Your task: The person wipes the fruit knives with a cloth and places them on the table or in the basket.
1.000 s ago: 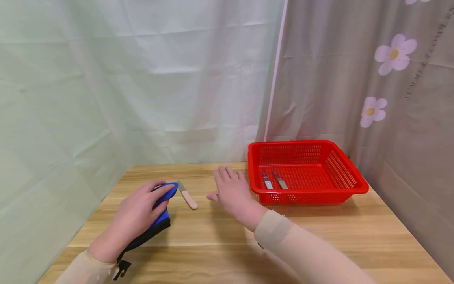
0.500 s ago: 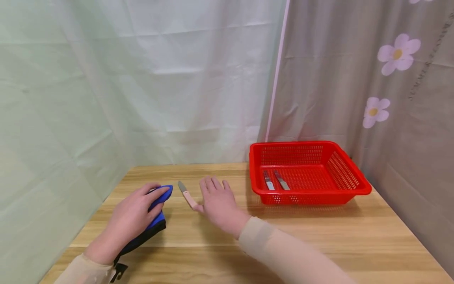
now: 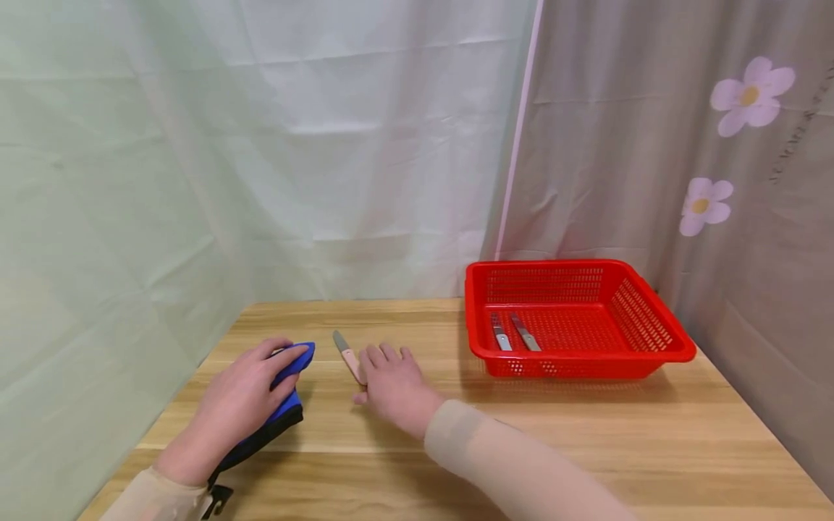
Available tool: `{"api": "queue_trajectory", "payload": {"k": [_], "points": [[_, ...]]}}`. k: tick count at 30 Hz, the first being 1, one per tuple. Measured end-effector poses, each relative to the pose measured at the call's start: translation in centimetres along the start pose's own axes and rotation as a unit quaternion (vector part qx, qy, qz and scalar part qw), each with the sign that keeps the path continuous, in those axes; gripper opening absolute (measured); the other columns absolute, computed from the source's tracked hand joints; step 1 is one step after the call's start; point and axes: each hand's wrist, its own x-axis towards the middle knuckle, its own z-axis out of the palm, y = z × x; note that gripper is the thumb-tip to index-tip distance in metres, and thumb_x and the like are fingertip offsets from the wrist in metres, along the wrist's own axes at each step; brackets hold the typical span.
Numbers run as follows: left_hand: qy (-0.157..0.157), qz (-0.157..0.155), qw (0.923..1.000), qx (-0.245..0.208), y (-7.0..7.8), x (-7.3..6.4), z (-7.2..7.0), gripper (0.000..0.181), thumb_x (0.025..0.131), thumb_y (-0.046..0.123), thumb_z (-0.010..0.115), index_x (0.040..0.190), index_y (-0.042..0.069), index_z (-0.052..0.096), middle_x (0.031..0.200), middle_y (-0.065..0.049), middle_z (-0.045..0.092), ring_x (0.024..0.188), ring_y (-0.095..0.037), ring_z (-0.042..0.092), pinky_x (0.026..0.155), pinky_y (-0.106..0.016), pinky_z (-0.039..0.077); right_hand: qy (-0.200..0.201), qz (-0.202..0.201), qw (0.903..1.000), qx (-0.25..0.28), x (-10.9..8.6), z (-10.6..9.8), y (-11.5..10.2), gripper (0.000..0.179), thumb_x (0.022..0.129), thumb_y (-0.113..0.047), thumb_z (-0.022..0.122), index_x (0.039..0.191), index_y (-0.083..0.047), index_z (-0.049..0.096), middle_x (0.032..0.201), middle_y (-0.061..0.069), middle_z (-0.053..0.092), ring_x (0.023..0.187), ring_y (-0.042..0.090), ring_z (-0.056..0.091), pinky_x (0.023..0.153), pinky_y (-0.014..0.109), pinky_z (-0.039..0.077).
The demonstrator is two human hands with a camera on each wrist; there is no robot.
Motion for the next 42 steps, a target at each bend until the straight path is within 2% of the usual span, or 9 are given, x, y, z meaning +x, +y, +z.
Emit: {"api": "queue_trajectory", "payload": {"k": [8, 16, 26, 42], "points": [[-0.007, -0.005, 1.0000, 0.000, 0.1, 0.1, 0.0, 0.044, 0.099, 0.020, 0.085, 0.141, 0.011, 0.076, 0.137, -0.016, 0.069, 0.115, -0.039, 0.071, 0.089, -0.061, 0.062, -0.020, -0.047, 0.9980, -0.037, -0.2, 0.2, -0.5, 0.079, 0.107, -0.066, 0.060, 0.169, -0.018, 0.047, 0.169, -0.003, 0.049, 0.154, 0.021, 0.047, 0.122, 0.048, 0.044], [-0.008, -0.002, 1.0000, 0.001, 0.2, 0.3, 0.0, 0.043, 0.099, 0.020, 0.085, 0.140, 0.011, 0.076, 0.137, -0.016, 0.069, 0.113, -0.039, 0.072, 0.088, -0.061, 0.062, -0.055, -0.045, 0.9965, -0.044, -0.2, 0.5, -0.5, 0.080, 0.108, -0.068, 0.055, 0.171, -0.018, 0.044, 0.172, -0.006, 0.046, 0.156, 0.020, 0.045, 0.125, 0.046, 0.041], [-0.017, -0.003, 0.9998, 0.003, 0.5, 0.3, 0.2, 0.043, 0.100, 0.021, 0.085, 0.141, 0.012, 0.076, 0.137, -0.015, 0.068, 0.113, -0.038, 0.072, 0.085, -0.060, 0.063, -0.060, -0.048, 0.9970, -0.008, -1.1, 0.8, 0.6, 0.081, 0.109, -0.064, 0.058, 0.172, -0.015, 0.042, 0.174, -0.002, 0.044, 0.158, 0.024, 0.043, 0.126, 0.048, 0.039], [-0.018, 0.005, 0.9998, 0.000, 1.1, 0.3, 0.4, 0.044, 0.098, 0.020, 0.086, 0.141, 0.011, 0.076, 0.137, -0.016, 0.068, 0.115, -0.038, 0.071, 0.089, -0.060, 0.063, -0.046, -0.053, 0.9972, 0.025, -4.8, 0.1, 3.8, 0.078, 0.106, -0.055, 0.070, 0.167, -0.010, 0.050, 0.170, 0.005, 0.050, 0.155, 0.030, 0.048, 0.125, 0.052, 0.040]]}}
